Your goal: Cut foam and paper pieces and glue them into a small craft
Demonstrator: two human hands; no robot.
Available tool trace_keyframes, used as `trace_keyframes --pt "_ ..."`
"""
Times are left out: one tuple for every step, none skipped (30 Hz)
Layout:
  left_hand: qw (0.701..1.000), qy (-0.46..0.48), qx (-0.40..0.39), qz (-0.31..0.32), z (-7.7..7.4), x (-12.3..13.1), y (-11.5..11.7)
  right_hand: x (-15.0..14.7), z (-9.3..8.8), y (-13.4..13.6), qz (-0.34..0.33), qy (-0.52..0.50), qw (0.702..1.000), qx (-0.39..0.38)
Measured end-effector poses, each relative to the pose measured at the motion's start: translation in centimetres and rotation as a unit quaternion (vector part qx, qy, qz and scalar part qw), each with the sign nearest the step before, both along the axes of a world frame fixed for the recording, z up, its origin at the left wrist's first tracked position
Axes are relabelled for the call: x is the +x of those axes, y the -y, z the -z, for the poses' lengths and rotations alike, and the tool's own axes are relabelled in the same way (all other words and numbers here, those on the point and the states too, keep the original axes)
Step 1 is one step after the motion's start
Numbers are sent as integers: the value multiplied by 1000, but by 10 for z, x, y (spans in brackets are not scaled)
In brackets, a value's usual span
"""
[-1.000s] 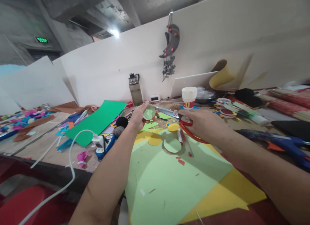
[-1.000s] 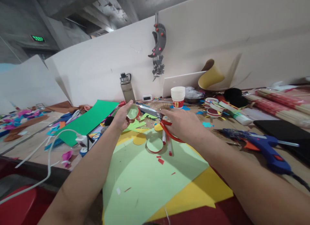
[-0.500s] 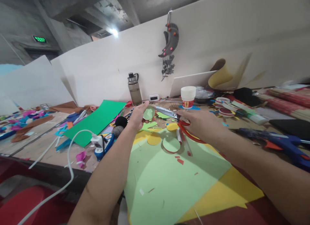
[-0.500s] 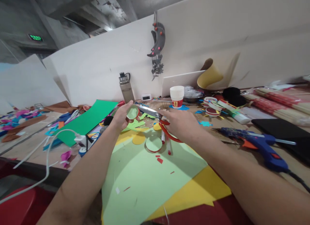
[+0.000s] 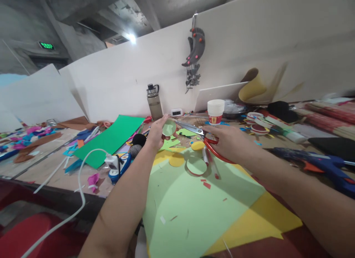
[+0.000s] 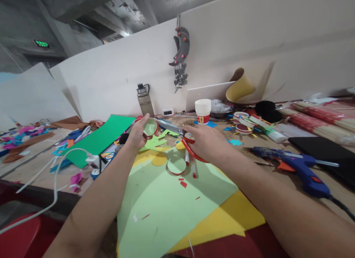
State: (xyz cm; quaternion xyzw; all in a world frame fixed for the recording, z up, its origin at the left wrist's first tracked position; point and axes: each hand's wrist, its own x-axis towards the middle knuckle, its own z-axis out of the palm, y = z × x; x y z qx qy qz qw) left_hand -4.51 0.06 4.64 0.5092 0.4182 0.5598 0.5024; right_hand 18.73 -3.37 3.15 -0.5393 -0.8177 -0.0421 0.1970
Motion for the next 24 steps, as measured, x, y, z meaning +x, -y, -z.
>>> trace_keyframes --pt "1000 0 -1 2 0 0 0 0 1 0 -1 1 1000 4" --pt "1000 -1 -4 6 0 0 0 0 1 0 -1 5 1000 7" --pt "1000 0 -7 10 1 1 0 0 1 0 2 11 1000 10" --pt "1000 0 -11 13 1 1 0 -1 1 0 6 17 1000 12" --pt "1000 1 -13 16 1 2 0 -1 1 1 13 24 1000 13" --pt "1000 1 -16 18 2 2 0 -1 0 1 20 31 999 14" --pt "1000 2 -17 19 2 3 1 -1 -1 1 25 36 999 15" --pt "1000 2 -20 20 2 3 1 -1 -1 2 28 41 999 16" --pt "1000 2 -22 20 2 4 1 -1 -2 2 29 42 999 18" --pt "1000 3 -24 19 2 4 1 -1 -2 2 28 44 998 18" --pt "999 5 -26 20 2 5 2 -1 -3 2 27 45 998 19" --pt "999 6 -28 21 2 5 2 -1 -3 3 27 47 998 20" --pt "999 9 -29 22 2 5 2 -1 -3 3 30 49 998 20" --pt "999 10 -30 21 2 5 2 0 -3 3 34 52 998 21" --pt "999 11 -30 21 2 5 2 0 -4 4 37 56 997 23" --pt "999 11 -29 20 2 5 1 0 -4 4 39 60 997 26" --pt "999 10 -27 19 2 5 1 1 -4 4 39 64 997 29" --pt "1000 9 -24 18 3 4 1 1 -5 4 39 67 996 33" --pt "1000 7 -22 17 3 4 1 1 -5 3 38 69 996 34" --pt "1000 5 -20 16 3 4 1 1 -5 3 37 70 996 34" --pt "1000 4 -18 14 3 4 1 1 -5 3 36 71 996 34" --pt "1000 3 -18 13 3 4 1 1 -4 2 35 70 996 33" --pt "1000 2 -19 12 3 4 1 1 -4 2 34 70 996 32" --pt "1000 1 -21 12 3 4 1 1 -4 2 32 70 996 34"
